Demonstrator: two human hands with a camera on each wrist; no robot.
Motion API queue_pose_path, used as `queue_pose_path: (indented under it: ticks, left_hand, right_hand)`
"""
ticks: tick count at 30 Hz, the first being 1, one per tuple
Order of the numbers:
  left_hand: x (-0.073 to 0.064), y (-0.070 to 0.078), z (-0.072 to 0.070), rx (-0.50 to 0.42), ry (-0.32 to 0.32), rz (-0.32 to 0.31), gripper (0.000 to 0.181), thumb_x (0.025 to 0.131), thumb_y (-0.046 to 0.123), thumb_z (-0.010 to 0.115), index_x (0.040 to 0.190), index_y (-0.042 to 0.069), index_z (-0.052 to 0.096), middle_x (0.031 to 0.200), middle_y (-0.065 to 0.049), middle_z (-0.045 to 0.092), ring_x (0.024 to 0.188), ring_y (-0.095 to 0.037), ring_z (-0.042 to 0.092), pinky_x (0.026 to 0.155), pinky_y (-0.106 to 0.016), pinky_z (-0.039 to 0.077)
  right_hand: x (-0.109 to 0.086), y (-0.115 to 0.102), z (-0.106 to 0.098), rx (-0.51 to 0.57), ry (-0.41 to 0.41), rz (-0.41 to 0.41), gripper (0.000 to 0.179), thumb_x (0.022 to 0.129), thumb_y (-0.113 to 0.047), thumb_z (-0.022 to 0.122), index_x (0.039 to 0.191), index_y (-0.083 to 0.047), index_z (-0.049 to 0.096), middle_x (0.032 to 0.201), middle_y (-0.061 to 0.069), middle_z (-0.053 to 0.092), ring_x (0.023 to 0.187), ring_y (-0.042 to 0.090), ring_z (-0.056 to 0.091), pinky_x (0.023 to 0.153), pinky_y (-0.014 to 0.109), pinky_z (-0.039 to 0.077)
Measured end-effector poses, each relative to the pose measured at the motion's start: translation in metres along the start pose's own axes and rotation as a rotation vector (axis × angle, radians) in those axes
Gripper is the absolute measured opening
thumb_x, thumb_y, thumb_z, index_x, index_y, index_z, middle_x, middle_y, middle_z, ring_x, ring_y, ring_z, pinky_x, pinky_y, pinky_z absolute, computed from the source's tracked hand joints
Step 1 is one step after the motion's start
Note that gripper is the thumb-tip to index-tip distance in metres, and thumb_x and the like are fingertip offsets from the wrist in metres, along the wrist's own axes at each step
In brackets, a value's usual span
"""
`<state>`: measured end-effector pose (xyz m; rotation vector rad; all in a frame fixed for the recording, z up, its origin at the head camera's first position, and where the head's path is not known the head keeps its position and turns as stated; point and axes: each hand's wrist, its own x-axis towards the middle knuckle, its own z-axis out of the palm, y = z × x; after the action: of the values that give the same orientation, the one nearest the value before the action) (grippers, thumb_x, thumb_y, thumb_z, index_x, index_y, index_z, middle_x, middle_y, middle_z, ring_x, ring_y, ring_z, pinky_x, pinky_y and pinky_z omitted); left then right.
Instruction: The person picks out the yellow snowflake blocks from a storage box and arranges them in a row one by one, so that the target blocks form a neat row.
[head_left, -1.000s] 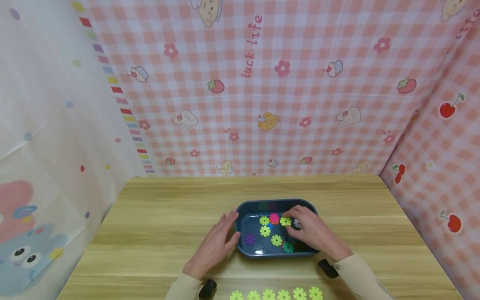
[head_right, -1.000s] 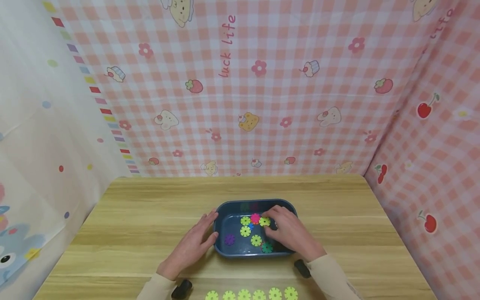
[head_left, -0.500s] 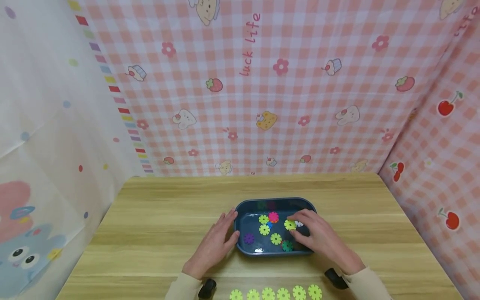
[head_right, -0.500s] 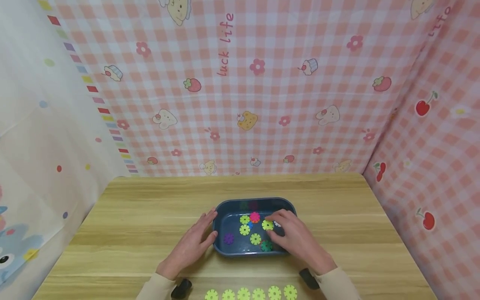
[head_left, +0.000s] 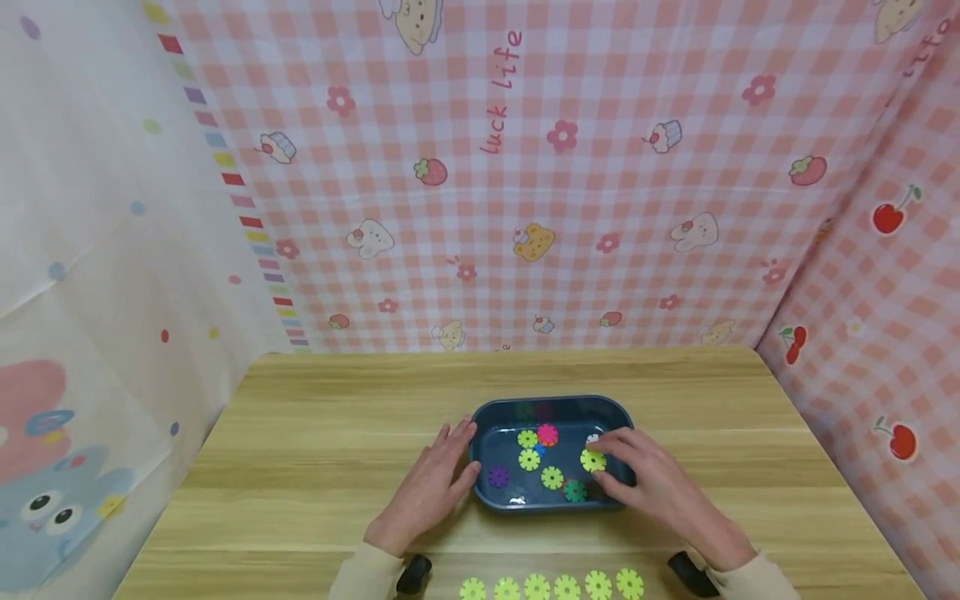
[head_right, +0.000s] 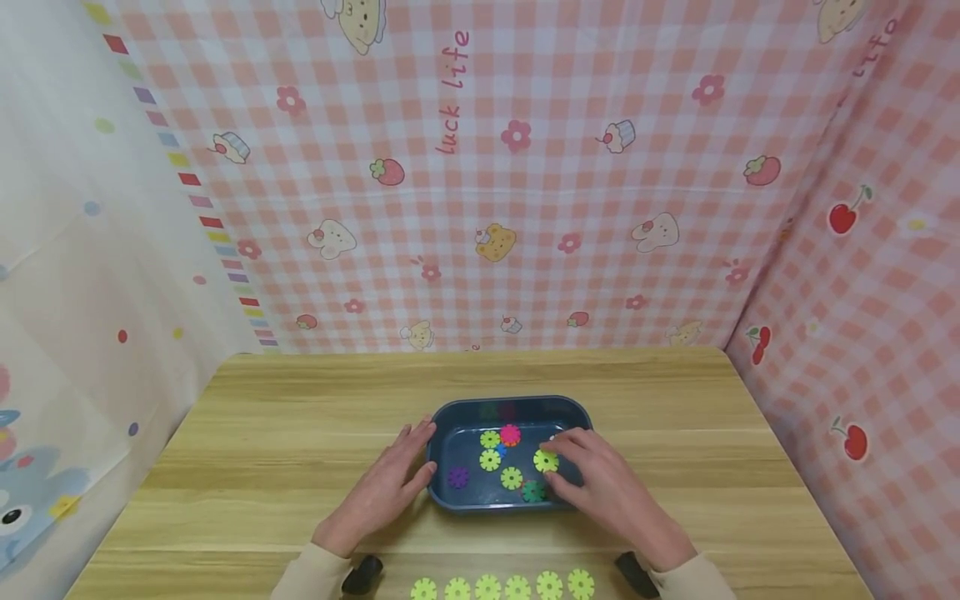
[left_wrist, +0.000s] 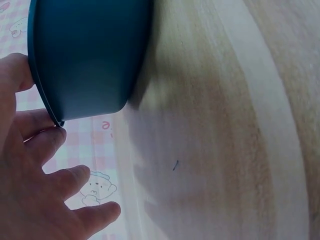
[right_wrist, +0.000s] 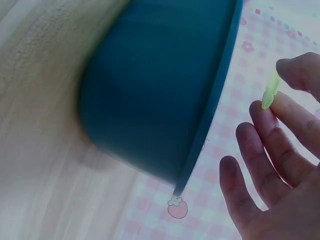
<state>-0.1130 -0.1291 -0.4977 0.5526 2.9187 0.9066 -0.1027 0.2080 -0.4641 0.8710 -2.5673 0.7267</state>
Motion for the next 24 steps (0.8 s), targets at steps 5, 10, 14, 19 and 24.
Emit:
queue_pose_path:
  ticks: [5,10,14,19,24]
  left_hand:
    - [0.000,0.001,0.000,0.027,-0.008,0.000,0.058,0.109,0.034,0.052,0.160,0.009,0.040,0.169,-0.007,0.030,0.154,-0.041,0.025,0.118,-0.068,0.028]
    - [0.000,0.001,-0.001,0.034,-0.002,-0.001,0.058,0.109,0.034,0.052,0.160,0.009,0.040,0.168,-0.009,0.030,0.154,-0.041,0.025,0.118,-0.068,0.028]
    - [0.002,0.001,-0.002,0.040,0.002,-0.001,0.058,0.109,0.034,0.053,0.160,0.009,0.039,0.168,-0.009,0.031,0.154,-0.041,0.026,0.118,-0.067,0.028]
    - [0.003,0.000,-0.003,0.043,-0.006,-0.007,0.059,0.109,0.034,0.054,0.160,0.009,0.039,0.168,-0.009,0.031,0.154,-0.041,0.026,0.118,-0.068,0.029]
    - [0.002,0.001,-0.002,0.036,-0.011,-0.010,0.059,0.108,0.033,0.055,0.160,0.009,0.040,0.168,-0.009,0.031,0.154,-0.041,0.026,0.118,-0.067,0.029]
  right_hand:
    - [-0.006,-0.002,-0.007,-0.005,0.016,-0.023,0.033,0.082,-0.010,0.086,0.114,-0.012,0.077,0.109,-0.003,0.068,0.096,0.015,0.066,0.079,0.039,0.061]
    - [-0.013,-0.005,-0.016,-0.016,0.002,0.001,0.034,0.082,-0.011,0.087,0.115,-0.015,0.078,0.111,-0.005,0.067,0.098,0.014,0.064,0.080,0.039,0.061]
    - [-0.019,-0.004,-0.021,-0.027,0.011,-0.005,0.036,0.080,-0.012,0.089,0.114,-0.017,0.078,0.111,-0.007,0.067,0.098,0.012,0.064,0.079,0.037,0.061]
    - [-0.028,-0.002,-0.027,-0.016,0.022,-0.039,0.038,0.079,-0.009,0.089,0.115,-0.017,0.079,0.111,-0.010,0.066,0.098,0.010,0.065,0.081,0.032,0.060]
    - [-0.040,0.001,-0.033,0.020,-0.019,-0.061,0.039,0.078,-0.008,0.089,0.115,-0.018,0.079,0.109,-0.010,0.067,0.094,0.009,0.064,0.079,0.023,0.058]
